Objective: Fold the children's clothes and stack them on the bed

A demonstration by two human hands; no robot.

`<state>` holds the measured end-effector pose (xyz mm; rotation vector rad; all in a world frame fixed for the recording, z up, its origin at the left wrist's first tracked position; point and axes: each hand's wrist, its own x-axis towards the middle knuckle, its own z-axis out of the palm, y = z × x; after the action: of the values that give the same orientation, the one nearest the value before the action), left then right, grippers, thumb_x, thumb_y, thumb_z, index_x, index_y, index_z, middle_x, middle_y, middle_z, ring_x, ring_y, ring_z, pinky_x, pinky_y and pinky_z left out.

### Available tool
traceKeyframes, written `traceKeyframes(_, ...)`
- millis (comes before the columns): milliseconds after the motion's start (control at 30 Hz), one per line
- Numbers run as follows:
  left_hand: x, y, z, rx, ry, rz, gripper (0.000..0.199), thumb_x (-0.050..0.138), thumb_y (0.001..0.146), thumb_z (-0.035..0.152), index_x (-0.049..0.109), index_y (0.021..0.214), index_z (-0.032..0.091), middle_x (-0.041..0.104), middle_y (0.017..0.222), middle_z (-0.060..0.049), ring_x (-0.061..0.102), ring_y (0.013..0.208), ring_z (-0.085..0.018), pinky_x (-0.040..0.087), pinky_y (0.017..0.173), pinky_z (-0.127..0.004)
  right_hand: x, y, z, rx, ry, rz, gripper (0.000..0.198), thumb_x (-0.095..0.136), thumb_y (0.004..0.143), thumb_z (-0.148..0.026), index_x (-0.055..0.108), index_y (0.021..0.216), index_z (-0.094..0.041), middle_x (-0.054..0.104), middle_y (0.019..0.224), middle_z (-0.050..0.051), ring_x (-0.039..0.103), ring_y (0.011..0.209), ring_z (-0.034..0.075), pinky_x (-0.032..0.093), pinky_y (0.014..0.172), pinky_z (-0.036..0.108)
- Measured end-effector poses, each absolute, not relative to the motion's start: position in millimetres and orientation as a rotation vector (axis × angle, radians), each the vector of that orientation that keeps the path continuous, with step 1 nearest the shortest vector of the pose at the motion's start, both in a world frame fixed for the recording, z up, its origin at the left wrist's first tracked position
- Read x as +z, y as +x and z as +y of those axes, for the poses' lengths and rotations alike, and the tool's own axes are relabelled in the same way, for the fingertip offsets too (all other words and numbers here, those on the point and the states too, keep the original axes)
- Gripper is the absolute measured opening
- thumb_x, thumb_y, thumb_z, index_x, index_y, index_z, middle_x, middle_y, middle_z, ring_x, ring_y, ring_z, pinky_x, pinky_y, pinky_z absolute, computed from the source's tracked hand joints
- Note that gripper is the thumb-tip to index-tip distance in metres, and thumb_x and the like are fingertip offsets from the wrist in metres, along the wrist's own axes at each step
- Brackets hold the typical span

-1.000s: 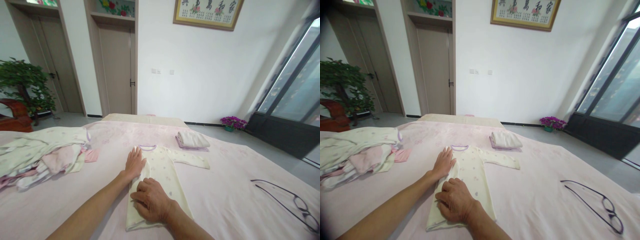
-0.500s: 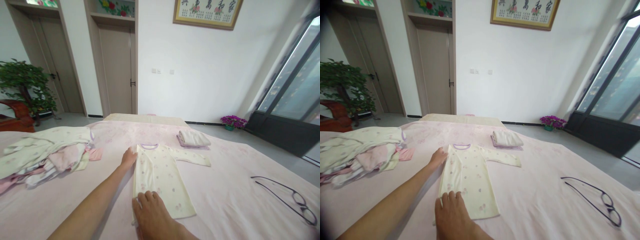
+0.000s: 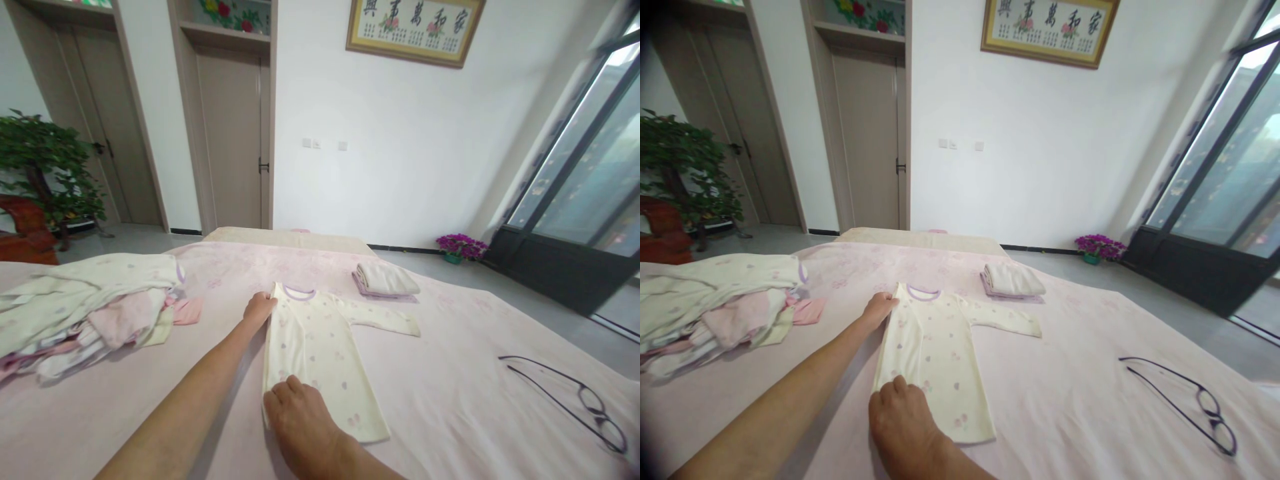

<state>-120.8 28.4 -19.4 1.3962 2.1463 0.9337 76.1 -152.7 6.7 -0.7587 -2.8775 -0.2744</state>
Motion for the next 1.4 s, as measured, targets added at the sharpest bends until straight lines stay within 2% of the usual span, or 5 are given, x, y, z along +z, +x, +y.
traceKeyframes(300, -10.0, -163.9, 22.9, 0.690, 1.413, 2.334, 0.019, 0.056, 0.078, 0.034, 0.069, 0.085, 0.021, 0.074, 0.093, -0.011, 0.069, 0.092, -0.029, 0.046, 0.068, -0.031, 9.4, 21.9, -155.3, 0.030, -0.756, -2.901, 0.023, 0.069, 0.075, -0.025, 0.060, 0.092, -0.014, 0.067, 0.091, 0.008, 0.062, 0.081, 0.024, 0.052, 0.060, 0.032)
traceKeyframes(467, -10.4, -161.3, 1.8, 0.662, 1.552, 2.369, 0.044, 0.050, 0.087, 0.036, 0.058, 0.126, 0.017, 0.064, 0.125, -0.018, 0.061, 0.115, -0.032, 0.046, 0.090, -0.038, 16.3, 29.1, -156.0, 0.281, -0.762, -2.755, 0.036, 0.061, 0.085, -0.049, 0.061, 0.106, -0.020, 0.069, 0.103, 0.006, 0.064, 0.090, 0.026, 0.054, 0.074, 0.039)
traceKeyframes(567, -13.2, -140.2, -21.7, 0.703, 1.808, 2.273, 0.051, 0.047, 0.091, 0.035, 0.047, 0.139, 0.015, 0.053, 0.142, -0.017, 0.045, 0.135, -0.028, 0.034, 0.109, -0.037, 27.0, 50.4, -149.3, 0.350, -0.811, -2.649, 0.029, 0.051, 0.094, -0.039, 0.061, 0.116, -0.023, 0.068, 0.113, 0.004, 0.063, 0.099, 0.023, 0.051, 0.089, 0.041)
traceKeyframes(933, -55.6, -98.7, -128.4, 0.485, 2.480, 1.881, 0.062, 0.044, 0.095, 0.049, 0.043, 0.146, 0.014, 0.038, 0.154, -0.014, 0.030, 0.145, -0.030, 0.026, 0.119, -0.048, -17.0, 132.9, -131.4, 0.293, -0.871, -2.833, 0.066, 0.041, 0.100, -0.043, 0.020, 0.156, -0.015, 0.016, 0.162, 0.011, 0.013, 0.150, 0.025, 0.018, 0.122, 0.048)
traceKeyframes(1400, -51.6, -110.1, -162.4, 0.378, 2.518, 1.759, 0.063, 0.046, 0.095, 0.049, 0.029, 0.153, 0.033, 0.023, 0.160, -0.005, 0.021, 0.148, -0.029, 0.020, 0.120, -0.051, -7.6, 222.8, -24.2, 0.049, -1.628, -2.230, 0.045, 0.040, 0.095, -0.027, 0.055, 0.136, -0.019, 0.054, 0.142, 0.009, 0.046, 0.132, 0.023, 0.034, 0.112, 0.040)
